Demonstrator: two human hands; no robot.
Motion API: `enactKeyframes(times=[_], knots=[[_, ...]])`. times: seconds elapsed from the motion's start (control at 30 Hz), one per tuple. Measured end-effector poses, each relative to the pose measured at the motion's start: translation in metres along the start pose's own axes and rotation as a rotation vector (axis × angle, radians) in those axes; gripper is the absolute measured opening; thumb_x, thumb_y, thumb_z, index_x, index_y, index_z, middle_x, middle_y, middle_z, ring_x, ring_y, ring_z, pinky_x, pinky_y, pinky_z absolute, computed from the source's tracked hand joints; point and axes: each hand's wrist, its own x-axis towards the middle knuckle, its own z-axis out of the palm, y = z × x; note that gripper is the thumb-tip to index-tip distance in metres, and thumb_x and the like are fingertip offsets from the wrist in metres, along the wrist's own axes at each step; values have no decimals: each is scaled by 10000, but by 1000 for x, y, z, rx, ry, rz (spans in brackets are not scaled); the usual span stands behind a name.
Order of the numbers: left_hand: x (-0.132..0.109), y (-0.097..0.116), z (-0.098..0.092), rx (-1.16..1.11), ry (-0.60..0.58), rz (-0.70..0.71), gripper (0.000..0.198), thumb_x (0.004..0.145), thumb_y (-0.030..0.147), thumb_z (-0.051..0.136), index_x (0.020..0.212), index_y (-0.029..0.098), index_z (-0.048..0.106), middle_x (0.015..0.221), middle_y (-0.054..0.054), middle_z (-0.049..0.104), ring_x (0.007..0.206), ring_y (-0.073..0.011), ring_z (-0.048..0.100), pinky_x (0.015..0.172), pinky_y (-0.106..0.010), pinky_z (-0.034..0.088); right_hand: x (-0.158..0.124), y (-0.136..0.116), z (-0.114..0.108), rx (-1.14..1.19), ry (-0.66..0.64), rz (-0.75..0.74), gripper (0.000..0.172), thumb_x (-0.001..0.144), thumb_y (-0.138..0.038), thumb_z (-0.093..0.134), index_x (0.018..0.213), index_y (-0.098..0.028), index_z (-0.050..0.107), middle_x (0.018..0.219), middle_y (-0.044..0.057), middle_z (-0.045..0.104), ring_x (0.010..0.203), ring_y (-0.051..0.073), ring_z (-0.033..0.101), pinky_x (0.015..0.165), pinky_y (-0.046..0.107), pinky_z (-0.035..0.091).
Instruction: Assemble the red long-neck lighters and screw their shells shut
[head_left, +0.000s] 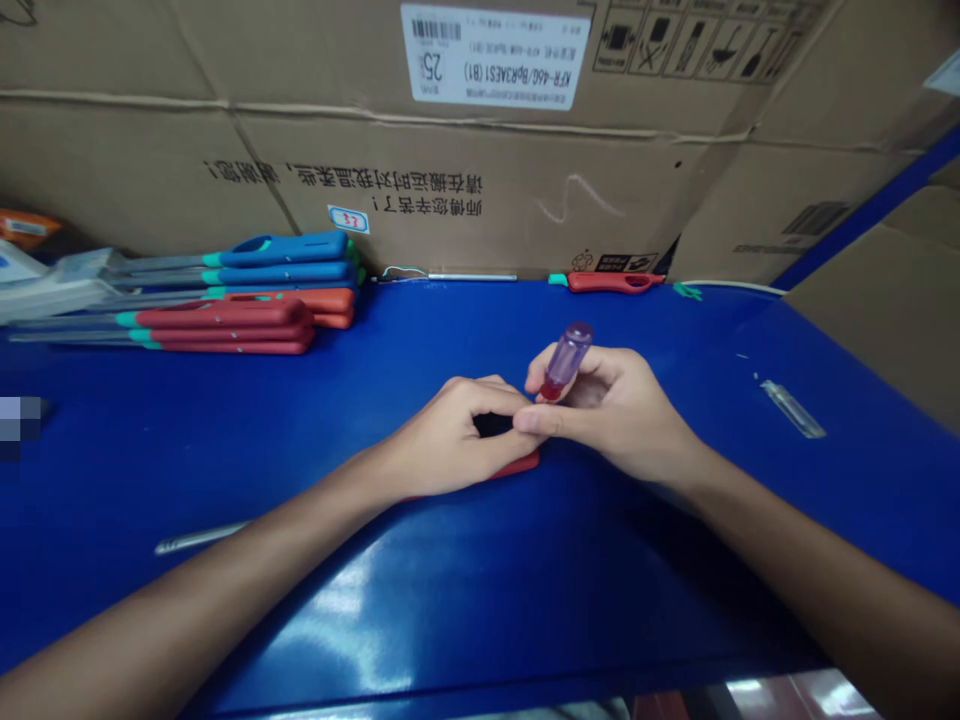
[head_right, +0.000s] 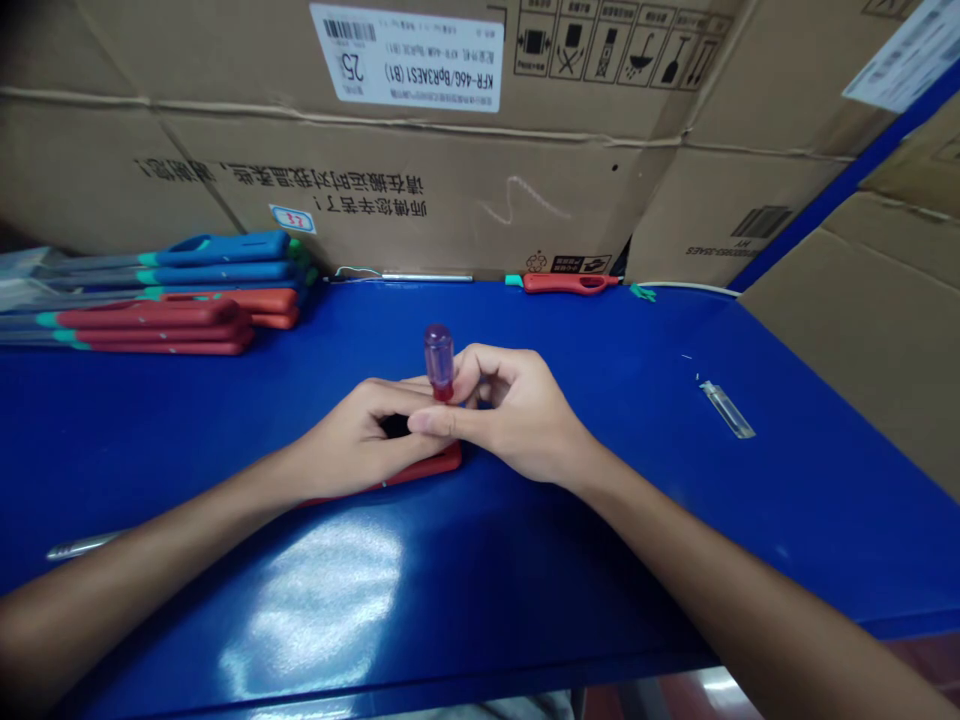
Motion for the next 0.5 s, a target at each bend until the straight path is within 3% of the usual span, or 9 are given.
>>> enactKeyframes(times=[0.07, 0.2, 0.27, 0.4, 0.5], knots=[[0, 0, -1, 17, -4, -1, 260, 894, 222, 606, 650, 143, 649, 638, 13, 572, 659, -116, 536, 655, -238, 428, 0, 1, -1, 18, -38, -17, 325, 587, -275, 931, 775, -192, 680, 773, -20, 629, 715, 130, 572, 628, 255, 472], [0, 0, 0, -5, 19, 0, 256, 918, 254, 585, 715, 140, 691, 688, -6, 615, 709, -134, 560, 699, -254, 448, 0, -2, -5, 22, -174, -19, 200, 740, -336, 836, 841, -198, 732, 983, 35, 676, 868, 170, 626, 715, 290, 503], [-1, -1, 1, -23, 18, -1, 246, 919, 247, 582, 731, 133, 692, 738, -21, 640, 729, -138, 569, 703, -256, 453, 1, -2, -3, 33, -122, 6, 223, 731, -371, 839, 761, -184, 721, 937, 33, 675, 808, 157, 621, 700, 295, 508], [-1, 0, 0, 5, 15, 13, 233, 885, 188, 603, 662, 134, 648, 671, 7, 596, 670, -112, 543, 659, -231, 432, 0, 2, 4, 81, 15, 30, 356, 552, -340, 943, 682, -182, 653, 741, -20, 631, 668, 124, 573, 637, 277, 498], [0, 1, 0, 28, 20, 27, 242, 887, 185, 605, 652, 138, 643, 614, 31, 548, 619, -93, 501, 616, -213, 404, 1, 1, 3, 74, -42, -6, 325, 588, -340, 928, 765, -194, 698, 814, 1, 675, 754, 152, 615, 670, 283, 508]])
